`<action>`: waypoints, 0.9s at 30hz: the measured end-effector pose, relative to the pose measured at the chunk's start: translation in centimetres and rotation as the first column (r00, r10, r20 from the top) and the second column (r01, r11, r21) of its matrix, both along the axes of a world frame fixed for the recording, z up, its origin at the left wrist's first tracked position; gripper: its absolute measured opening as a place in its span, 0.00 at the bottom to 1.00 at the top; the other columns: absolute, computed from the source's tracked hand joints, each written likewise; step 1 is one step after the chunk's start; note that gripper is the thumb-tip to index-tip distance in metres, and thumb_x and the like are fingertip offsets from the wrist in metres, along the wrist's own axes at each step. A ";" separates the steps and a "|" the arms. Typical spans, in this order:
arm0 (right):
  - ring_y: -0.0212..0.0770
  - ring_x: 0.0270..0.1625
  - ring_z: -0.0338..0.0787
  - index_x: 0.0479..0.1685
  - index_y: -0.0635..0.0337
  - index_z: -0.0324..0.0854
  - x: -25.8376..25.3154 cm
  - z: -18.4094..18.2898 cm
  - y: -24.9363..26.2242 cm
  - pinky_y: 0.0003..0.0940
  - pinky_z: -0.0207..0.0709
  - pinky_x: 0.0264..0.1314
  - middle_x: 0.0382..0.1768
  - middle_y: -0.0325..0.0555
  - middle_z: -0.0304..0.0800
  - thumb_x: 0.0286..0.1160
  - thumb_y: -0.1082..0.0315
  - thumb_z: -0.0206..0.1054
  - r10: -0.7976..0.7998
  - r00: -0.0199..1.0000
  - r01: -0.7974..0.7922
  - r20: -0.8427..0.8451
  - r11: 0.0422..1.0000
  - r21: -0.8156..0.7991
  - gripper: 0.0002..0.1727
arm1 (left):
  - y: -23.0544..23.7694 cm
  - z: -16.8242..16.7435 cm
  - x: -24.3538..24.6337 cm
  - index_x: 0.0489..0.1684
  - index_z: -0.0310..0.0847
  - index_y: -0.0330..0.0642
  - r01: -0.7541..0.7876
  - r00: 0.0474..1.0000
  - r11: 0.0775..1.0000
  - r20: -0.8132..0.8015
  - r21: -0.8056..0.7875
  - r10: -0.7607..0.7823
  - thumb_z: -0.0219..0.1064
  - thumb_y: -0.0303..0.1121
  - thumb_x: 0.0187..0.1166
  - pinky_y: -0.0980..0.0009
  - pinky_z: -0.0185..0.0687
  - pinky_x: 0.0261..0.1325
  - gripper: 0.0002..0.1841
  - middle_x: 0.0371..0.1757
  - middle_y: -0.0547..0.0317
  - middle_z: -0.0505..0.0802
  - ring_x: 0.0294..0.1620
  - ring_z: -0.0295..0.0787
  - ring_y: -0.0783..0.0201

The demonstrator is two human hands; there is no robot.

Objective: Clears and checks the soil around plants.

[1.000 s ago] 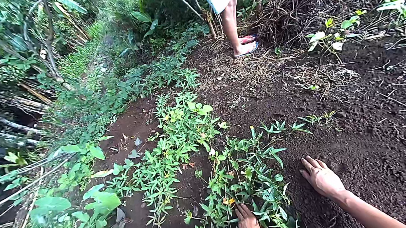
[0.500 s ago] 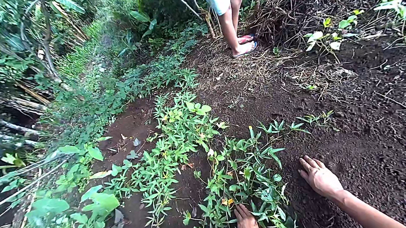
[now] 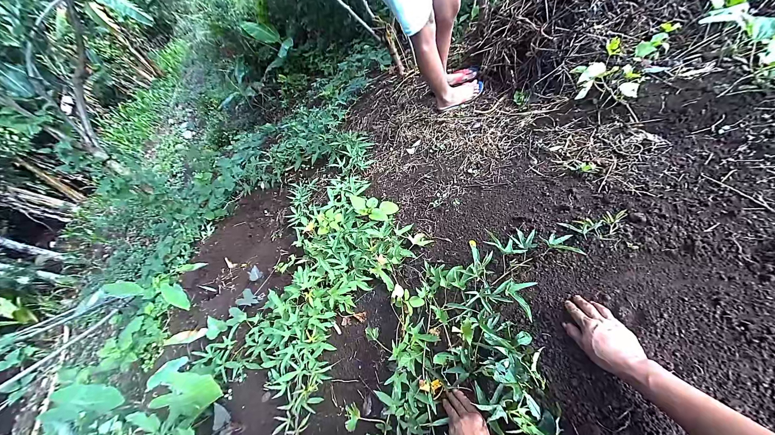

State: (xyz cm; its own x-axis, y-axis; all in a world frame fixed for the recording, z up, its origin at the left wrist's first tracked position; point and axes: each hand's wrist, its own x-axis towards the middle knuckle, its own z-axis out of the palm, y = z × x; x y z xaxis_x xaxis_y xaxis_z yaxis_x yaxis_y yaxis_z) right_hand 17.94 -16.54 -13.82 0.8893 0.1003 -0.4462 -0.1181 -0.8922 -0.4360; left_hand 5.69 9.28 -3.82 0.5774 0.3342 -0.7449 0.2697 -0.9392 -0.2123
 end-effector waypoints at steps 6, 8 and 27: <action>0.58 0.95 0.55 0.91 0.57 0.62 0.1 -0.1 0.0 0.54 0.56 0.91 0.94 0.53 0.55 0.93 0.52 0.51 0.007 1.000 -0.007 -0.003 1.000 -0.007 0.32 | 0.0 0.0 -0.1 0.94 0.30 0.24 -0.002 1.000 1.000 0.010 -0.002 0.002 0.69 0.28 0.76 0.54 0.65 0.87 0.51 0.95 0.28 0.46 0.95 0.50 0.36; 0.58 0.95 0.55 0.91 0.57 0.61 0.0 -0.1 0.1 0.55 0.56 0.91 0.94 0.53 0.55 0.93 0.52 0.51 0.003 1.000 -0.003 -0.007 1.000 -0.005 0.32 | 0.0 -0.1 -0.1 0.94 0.31 0.24 -0.003 1.000 1.000 0.012 0.002 0.002 0.70 0.28 0.75 0.54 0.66 0.87 0.52 0.95 0.28 0.47 0.95 0.51 0.36; 0.59 0.95 0.55 0.92 0.58 0.61 0.0 -0.1 0.0 0.54 0.56 0.92 0.94 0.54 0.55 0.93 0.53 0.51 0.005 1.000 -0.005 0.001 1.000 -0.003 0.32 | -0.1 0.1 0.0 0.94 0.30 0.25 -0.013 1.000 1.000 0.008 -0.005 0.013 0.68 0.27 0.77 0.54 0.65 0.87 0.50 0.95 0.29 0.46 0.95 0.49 0.37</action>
State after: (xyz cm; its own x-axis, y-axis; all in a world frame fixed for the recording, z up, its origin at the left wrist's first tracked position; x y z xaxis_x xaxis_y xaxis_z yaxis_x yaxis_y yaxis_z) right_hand 17.90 -16.53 -13.92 0.8892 0.1036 -0.4457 -0.1129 -0.8942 -0.4331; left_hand 5.69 9.23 -3.73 0.5786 0.3384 -0.7421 0.2839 -0.9365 -0.2057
